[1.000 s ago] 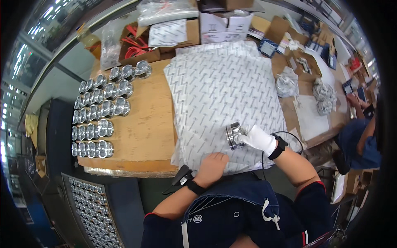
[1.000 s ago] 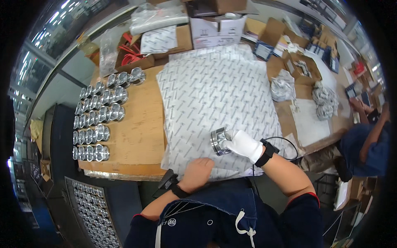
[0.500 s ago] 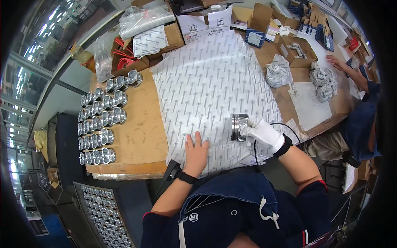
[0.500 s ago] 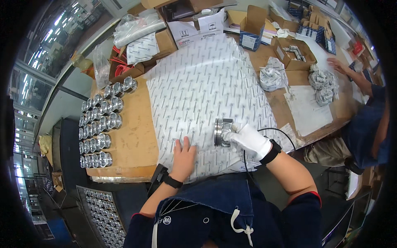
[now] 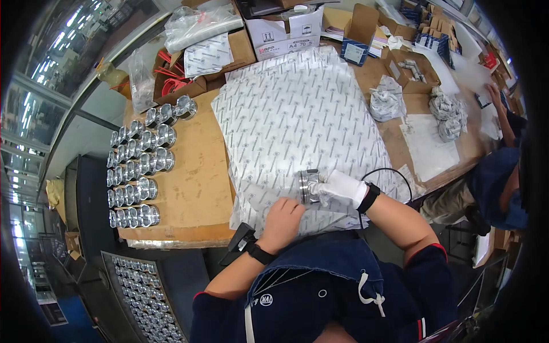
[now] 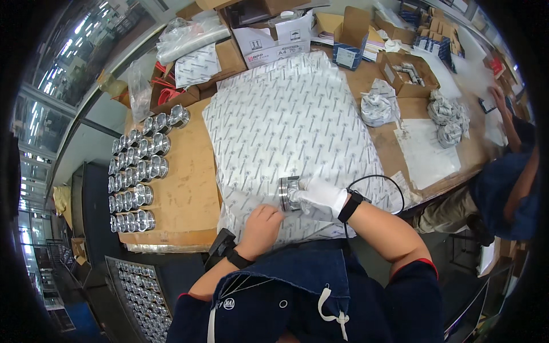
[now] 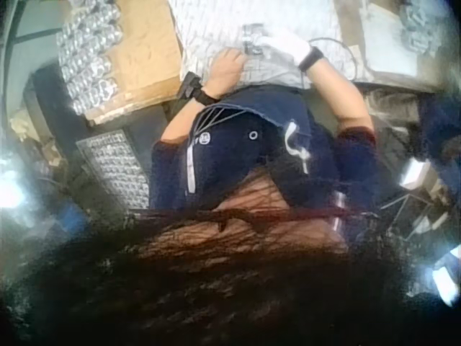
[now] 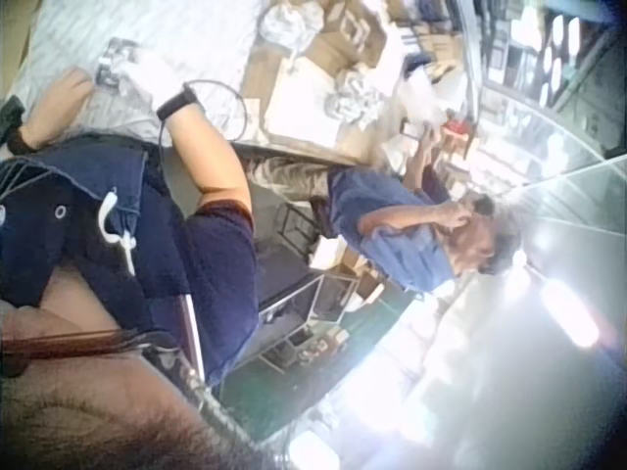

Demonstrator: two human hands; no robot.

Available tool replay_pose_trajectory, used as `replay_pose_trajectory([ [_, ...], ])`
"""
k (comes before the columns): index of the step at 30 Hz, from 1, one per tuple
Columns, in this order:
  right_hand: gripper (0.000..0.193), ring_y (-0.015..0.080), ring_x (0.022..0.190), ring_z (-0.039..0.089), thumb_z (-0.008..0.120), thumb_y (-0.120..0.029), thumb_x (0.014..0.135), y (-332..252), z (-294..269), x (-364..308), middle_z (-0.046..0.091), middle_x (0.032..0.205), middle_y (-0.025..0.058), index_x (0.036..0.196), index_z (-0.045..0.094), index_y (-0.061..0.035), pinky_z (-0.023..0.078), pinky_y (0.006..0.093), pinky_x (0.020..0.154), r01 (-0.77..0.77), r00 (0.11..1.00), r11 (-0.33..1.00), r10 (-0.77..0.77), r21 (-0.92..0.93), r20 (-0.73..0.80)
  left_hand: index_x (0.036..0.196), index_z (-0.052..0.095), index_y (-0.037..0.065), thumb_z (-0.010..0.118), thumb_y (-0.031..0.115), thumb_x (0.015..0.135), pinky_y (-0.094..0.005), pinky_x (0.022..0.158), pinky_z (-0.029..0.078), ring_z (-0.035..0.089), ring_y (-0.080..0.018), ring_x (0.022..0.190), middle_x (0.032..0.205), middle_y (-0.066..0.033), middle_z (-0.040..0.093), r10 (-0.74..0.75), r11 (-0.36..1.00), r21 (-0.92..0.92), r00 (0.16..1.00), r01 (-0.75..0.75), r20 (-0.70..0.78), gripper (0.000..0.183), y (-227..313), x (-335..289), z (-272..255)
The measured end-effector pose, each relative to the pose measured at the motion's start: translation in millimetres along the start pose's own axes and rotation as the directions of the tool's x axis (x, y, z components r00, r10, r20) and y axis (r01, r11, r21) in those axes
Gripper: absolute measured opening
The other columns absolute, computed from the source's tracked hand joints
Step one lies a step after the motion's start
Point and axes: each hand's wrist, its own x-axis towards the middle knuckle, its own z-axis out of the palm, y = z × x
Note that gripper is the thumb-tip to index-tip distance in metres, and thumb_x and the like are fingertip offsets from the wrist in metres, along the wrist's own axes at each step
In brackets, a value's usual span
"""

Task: Wrapping metal pistons in protective paper and placing them in boxes.

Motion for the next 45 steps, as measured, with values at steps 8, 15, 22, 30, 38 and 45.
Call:
replay_pose_trajectory([
  [8, 0.028, 0.0106, 0.079, 0.06, 0.053, -0.016, 0.092, 18.3, -11.4, 21.7, 0.067, 0.092, 0.0047, 0.114, 0.06, -0.0009, 0.049, 0.0264, 0.07, -0.027, 0.997, 0.901, -0.005, -0.433, -0.073, 0.083, 0.061, 0.007, 0.06, 0.011, 0.07, -0.0394, 0.067, 0.043, 0.054, -0.0256, 0.083, 0.073, -0.0055, 0.05, -0.155, 0.959, 0.264, 0.973, 0.107, 0.169, 0.014, 24.4, 27.4, -28.9],
  [15, 0.043, 0.0316, 0.1, 0.061, 0.057, -0.031, 0.088, -11.1, -12.4, 5.8, 0.064, 0.105, 0.023, 0.117, 0.057, 0.0012, 0.047, 0.0341, 0.085, 0.078, 0.994, 0.969, -0.095, -0.234, -0.059, 0.116, 0.049, -0.001, 0.061, 0.018, 0.083, -0.0405, 0.087, 0.043, 0.053, -0.037, 0.102, 0.105, -0.0207, 0.054, -0.201, 0.926, -0.315, 0.978, 0.206, 0.051, 0.04, -36.7, 61.7, 21.1],
  [22, 0.035, 0.0274, 0.074, 0.066, 0.063, -0.02, 0.076, -19.9, -38.5, 0.3, 0.067, 0.081, 0.0127, 0.108, 0.06, -0.0073, 0.051, 0.0352, 0.066, 0.073, 0.992, -0.107, -0.091, -0.992, 0.083, 0.125, 0.044, -0.002, 0.055, 0.022, 0.089, -0.0388, 0.091, 0.041, 0.051, -0.0375, 0.111, 0.118, -0.0265, 0.053, -0.316, 0.815, -0.444, 0.927, 0.373, 0.2, 0.044, -48.0, 76.6, 28.7],
  [30, 0.033, 0.0355, 0.062, 0.063, 0.058, -0.021, 0.077, -3.7, -4.3, 10.5, 0.064, 0.07, 0.0174, 0.108, 0.06, -0.0093, 0.049, 0.0402, 0.052, 0.081, 0.709, 0.74, -0.513, -0.667, -0.484, 0.115, 0.049, -0.005, 0.05, 0.03, 0.087, -0.0473, 0.083, 0.045, 0.057, -0.0439, 0.095, 0.101, -0.032, 0.059, -0.512, 0.778, -0.318, 0.84, 0.542, 0.179, 0.044, -71.9, 106.7, 46.6],
  [38, 0.078, 0.0263, 0.089, 0.063, 0.071, -0.021, 0.065, -2.7, -17.7, 29.6, 0.066, 0.087, 0.0143, 0.134, 0.039, -0.0087, 0.027, 0.0537, 0.1, -0.066, 0.807, 0.139, -0.575, -0.988, -0.135, 0.132, 0.035, -0.006, 0.058, 0.045, 0.085, -0.0333, 0.079, 0.047, 0.058, -0.0257, 0.095, 0.1, -0.0197, 0.06, -0.69, 0.324, -0.545, 0.587, 0.774, 0.423, 0.073, -76.5, 132.3, 25.4],
  [45, 0.08, 0.0348, 0.074, 0.061, 0.077, -0.029, 0.06, -60.7, -26.5, 27.6, 0.059, 0.079, 0.0154, 0.126, 0.042, -0.0005, 0.049, 0.0407, 0.075, 0.074, 0.959, 0.493, -0.274, -0.867, -0.074, 0.133, 0.037, 0.006, 0.084, 0.025, 0.051, -0.0392, 0.088, 0.045, 0.055, -0.0363, 0.102, 0.133, -0.0229, 0.036, -0.143, 0.962, 0.254, 0.974, 0.096, 0.176, 0.097, -48.0, 89.5, 21.4],
])
